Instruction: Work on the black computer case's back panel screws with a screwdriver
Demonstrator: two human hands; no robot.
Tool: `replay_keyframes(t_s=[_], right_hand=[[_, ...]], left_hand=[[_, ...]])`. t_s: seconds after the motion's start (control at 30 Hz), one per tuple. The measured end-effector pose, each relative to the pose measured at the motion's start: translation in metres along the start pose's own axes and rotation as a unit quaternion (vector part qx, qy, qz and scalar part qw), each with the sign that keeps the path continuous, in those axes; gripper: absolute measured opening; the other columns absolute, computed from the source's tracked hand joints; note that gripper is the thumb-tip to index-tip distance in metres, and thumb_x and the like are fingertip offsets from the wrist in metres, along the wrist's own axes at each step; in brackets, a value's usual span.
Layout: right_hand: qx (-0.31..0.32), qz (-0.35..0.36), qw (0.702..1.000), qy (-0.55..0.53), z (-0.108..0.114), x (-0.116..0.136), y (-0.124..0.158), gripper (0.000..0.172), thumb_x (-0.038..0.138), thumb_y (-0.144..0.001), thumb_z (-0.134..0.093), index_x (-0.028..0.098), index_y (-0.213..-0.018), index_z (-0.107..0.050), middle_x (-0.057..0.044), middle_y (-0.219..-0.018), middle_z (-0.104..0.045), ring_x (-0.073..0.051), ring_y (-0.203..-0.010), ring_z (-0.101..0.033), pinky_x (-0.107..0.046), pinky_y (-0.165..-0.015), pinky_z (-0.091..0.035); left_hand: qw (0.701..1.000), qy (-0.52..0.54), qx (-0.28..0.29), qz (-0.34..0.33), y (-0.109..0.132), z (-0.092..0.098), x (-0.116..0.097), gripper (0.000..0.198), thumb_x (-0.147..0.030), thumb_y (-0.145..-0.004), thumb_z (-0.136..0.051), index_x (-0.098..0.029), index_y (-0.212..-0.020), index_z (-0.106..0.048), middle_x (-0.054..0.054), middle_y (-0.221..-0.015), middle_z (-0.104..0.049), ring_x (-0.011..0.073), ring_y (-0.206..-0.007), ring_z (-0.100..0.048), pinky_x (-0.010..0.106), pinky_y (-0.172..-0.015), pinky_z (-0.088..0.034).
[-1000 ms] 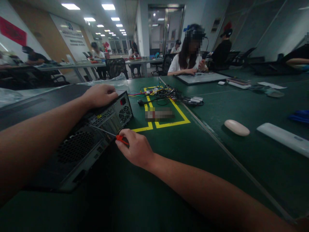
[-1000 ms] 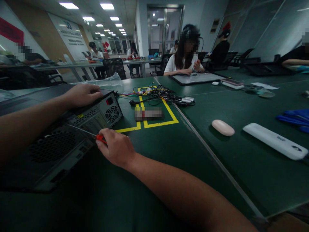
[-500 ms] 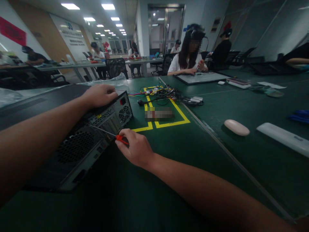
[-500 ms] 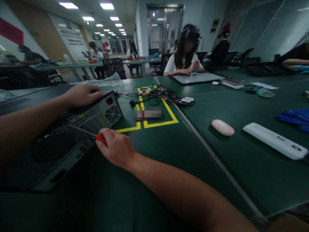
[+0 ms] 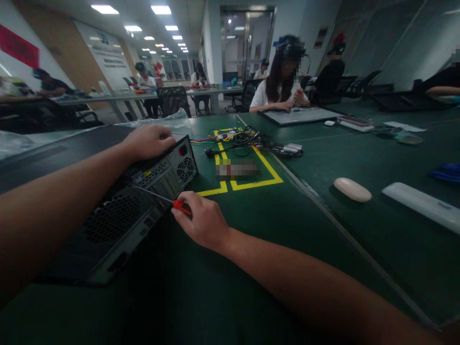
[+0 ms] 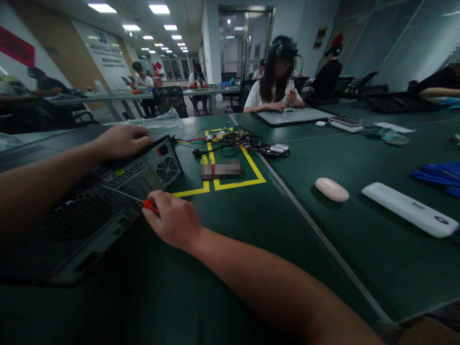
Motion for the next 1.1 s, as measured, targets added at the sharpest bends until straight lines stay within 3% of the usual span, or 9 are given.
replay_keyframes(t_s=[1.1], right_hand=[[-0.020, 0.005, 1.000, 0.000, 0.0011, 0.0021, 0.0002, 0.040, 0.050, -0.108, -0.045, 0.017, -0.121, -0.063, -0.011, -0.113, -0.075, -0.022, -0.103, -0.073, -0.035, -0.091, -0.056]], left_hand=[[1.000, -0.006, 0.009, 0.002, 0.0018, 0.0013, -0.0014, 0.045, -0.049, -0.091, -0.038, -0.017, -0.094, -0.070, 0.012, -0.089, -0.068, 0.0261, -0.081, -0.059, 0.038, -0.072, -0.040]])
Point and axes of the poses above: each hand's wrist, its own y-axis away from the middle knuckle, its own z-axis out of the back of the hand, x = y × z, the point moved 6 cm from there along -y, towards the middle knuckle
